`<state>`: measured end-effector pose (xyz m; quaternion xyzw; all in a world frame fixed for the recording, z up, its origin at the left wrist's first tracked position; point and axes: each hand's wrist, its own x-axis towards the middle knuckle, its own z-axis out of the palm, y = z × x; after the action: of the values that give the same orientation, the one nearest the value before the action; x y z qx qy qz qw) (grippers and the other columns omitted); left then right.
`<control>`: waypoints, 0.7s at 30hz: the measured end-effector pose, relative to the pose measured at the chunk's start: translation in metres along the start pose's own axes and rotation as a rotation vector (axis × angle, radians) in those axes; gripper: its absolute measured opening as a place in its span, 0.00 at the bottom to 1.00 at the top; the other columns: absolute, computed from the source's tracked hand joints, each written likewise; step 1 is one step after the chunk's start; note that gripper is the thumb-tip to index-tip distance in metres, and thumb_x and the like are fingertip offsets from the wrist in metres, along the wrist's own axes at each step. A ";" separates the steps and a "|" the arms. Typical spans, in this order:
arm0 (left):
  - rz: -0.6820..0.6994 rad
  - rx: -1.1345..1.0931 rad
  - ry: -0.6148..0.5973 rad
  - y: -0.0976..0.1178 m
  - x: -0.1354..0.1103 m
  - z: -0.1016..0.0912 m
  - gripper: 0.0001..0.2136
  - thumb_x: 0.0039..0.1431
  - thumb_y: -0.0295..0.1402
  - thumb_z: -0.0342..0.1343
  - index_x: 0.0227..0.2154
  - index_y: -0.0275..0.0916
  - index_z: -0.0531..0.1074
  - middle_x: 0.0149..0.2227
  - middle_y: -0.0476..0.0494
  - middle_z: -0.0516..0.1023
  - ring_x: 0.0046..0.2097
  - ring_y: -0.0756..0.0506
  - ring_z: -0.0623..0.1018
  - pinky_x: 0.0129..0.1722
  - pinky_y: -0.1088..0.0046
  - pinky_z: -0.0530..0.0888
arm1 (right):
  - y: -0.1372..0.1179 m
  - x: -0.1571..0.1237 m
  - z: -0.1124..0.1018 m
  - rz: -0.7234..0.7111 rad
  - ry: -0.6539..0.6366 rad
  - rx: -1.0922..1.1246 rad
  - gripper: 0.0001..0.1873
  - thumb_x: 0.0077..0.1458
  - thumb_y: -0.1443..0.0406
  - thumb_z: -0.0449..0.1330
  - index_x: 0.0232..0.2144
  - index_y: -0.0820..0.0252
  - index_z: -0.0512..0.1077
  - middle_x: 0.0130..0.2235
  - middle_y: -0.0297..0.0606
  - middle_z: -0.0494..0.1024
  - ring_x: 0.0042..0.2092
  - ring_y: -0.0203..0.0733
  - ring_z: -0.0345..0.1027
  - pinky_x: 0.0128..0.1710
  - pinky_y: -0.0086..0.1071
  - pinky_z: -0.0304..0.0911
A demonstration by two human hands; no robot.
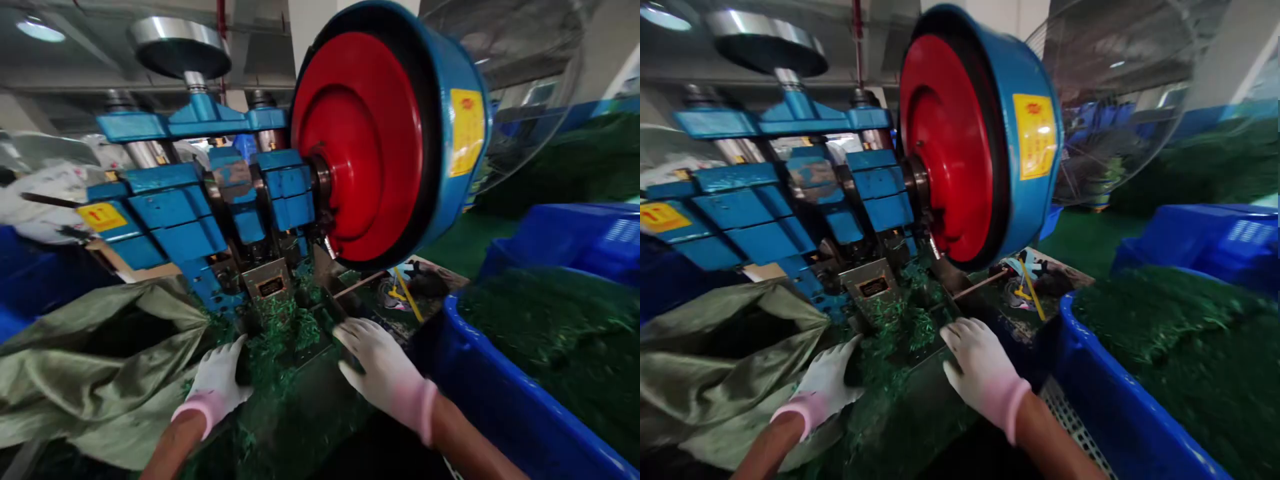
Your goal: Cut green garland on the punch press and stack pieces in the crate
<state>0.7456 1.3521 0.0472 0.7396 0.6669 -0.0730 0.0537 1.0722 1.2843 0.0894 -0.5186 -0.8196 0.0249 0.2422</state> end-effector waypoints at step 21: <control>-0.048 -0.117 0.015 0.029 0.017 0.035 0.22 0.52 0.25 0.56 0.52 0.34 0.74 0.52 0.34 0.80 0.55 0.35 0.77 0.57 0.62 0.72 | 0.003 0.111 0.094 -0.238 -0.634 -0.421 0.41 0.41 0.46 0.72 0.51 0.67 0.75 0.49 0.53 0.79 0.48 0.58 0.73 0.49 0.46 0.67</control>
<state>0.7745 1.3597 0.0094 0.7195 0.6880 -0.0298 0.0900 0.9965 1.4017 0.0468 -0.4249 -0.8953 -0.0131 -0.1334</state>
